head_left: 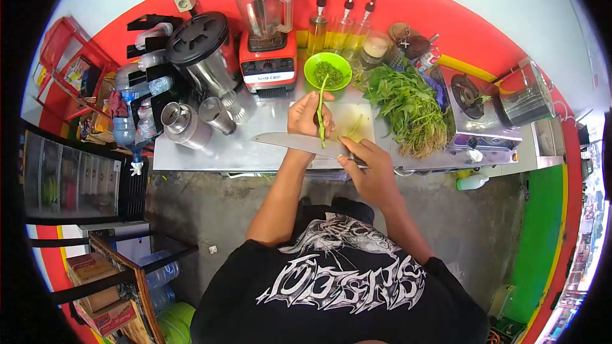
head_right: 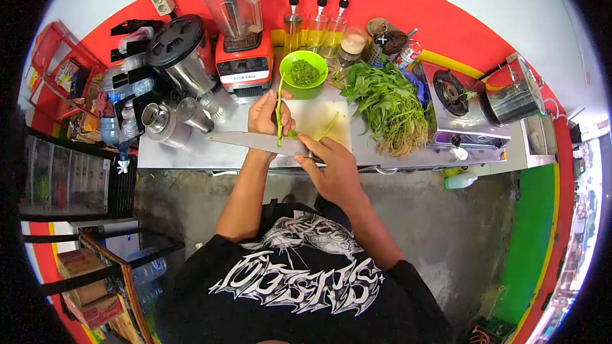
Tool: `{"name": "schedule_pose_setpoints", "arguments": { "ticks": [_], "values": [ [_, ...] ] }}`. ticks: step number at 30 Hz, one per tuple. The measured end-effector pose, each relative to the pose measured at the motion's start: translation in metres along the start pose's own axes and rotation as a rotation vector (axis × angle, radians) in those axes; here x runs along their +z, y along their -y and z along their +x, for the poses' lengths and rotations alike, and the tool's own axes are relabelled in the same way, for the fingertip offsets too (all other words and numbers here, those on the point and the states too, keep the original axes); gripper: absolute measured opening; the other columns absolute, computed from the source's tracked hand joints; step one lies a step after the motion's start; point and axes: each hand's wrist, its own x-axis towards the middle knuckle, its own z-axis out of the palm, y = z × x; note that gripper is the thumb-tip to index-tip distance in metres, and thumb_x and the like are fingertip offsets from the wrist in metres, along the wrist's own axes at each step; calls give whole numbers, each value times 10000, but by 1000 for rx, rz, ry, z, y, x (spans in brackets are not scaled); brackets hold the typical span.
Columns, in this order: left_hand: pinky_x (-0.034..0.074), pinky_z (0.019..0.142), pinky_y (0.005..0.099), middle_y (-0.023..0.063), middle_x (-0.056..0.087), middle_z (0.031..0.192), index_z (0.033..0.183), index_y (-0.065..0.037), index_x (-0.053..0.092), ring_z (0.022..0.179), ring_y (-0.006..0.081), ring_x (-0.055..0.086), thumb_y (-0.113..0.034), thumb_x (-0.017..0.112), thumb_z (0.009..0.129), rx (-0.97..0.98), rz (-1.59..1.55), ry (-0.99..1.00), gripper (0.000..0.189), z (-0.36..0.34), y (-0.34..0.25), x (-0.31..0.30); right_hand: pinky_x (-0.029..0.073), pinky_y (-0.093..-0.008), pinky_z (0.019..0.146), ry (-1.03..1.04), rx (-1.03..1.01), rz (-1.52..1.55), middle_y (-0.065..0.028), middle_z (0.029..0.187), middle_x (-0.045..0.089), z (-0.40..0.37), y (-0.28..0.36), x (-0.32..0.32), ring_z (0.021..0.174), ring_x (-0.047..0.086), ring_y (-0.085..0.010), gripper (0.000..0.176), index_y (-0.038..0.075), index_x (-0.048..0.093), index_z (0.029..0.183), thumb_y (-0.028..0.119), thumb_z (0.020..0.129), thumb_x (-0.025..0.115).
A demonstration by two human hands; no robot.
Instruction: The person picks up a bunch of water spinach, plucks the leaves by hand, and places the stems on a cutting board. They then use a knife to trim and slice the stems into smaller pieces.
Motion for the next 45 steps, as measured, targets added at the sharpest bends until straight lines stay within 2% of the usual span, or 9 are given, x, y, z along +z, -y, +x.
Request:
{"name": "schedule_pose_setpoints", "arguments": {
  "ticks": [4,7,10,12,13,15,27,36,45],
  "values": [
    [449,503,286,12,458,551,938,-41,595,420,118,431,-361,445,1097,51,126,-67,387,6,8,-4,472,-382,641,2,16,3,-133,789,590,-1,-3,-1,691,584,-295,407,36,704,1232,181,859,780],
    [421,449,269,18,483,545,789,-66,543,438,97,459,-365,456,1098,106,155,-80,439,10,14,-7,470,-380,640,21,1,0,-135,789,589,-1,-2,-2,690,582,-295,405,42,703,1236,177,861,777],
    [401,434,272,17,470,528,782,-67,531,433,94,450,-362,459,1099,135,146,-1,440,11,14,-10,470,-381,640,46,6,21,-133,791,591,-1,-2,-3,687,582,-295,410,45,703,1239,185,861,778],
    [401,444,276,15,456,516,775,-71,517,421,95,426,-355,456,1102,156,116,28,437,11,15,-9,441,-345,621,54,-42,22,-137,794,573,-1,0,-4,667,539,-264,387,17,683,1248,77,870,738],
    [404,454,277,13,448,515,779,-75,512,416,98,414,-355,454,1103,153,94,58,431,11,16,-8,441,-345,621,52,-42,21,-137,794,573,-1,0,-4,667,539,-264,387,17,683,1248,77,870,738],
    [408,465,279,10,440,513,783,-80,507,412,100,402,-354,451,1103,150,71,90,426,12,19,-8,470,-385,639,35,-31,-48,-131,796,599,-1,-1,-3,696,588,-299,417,43,706,1225,215,855,787],
    [428,503,289,5,417,529,764,-87,487,451,103,404,-387,483,1089,109,4,94,442,5,12,-3,489,-387,643,-63,-43,-94,-128,799,608,2,1,-1,707,610,-303,402,40,712,1203,209,848,795],
    [431,511,279,6,423,535,759,-82,489,450,102,403,-393,478,1091,86,-41,172,455,1,13,-2,495,-374,643,-19,-4,36,-133,805,613,1,-1,-3,702,615,-290,373,30,707,1209,169,870,774],
    [419,504,275,4,425,530,759,-84,495,441,97,398,-412,476,1089,136,16,156,467,-4,12,1,496,-377,654,-12,-32,-17,-128,801,612,0,6,-6,706,618,-293,377,22,707,1201,180,865,775]
  ]
}}
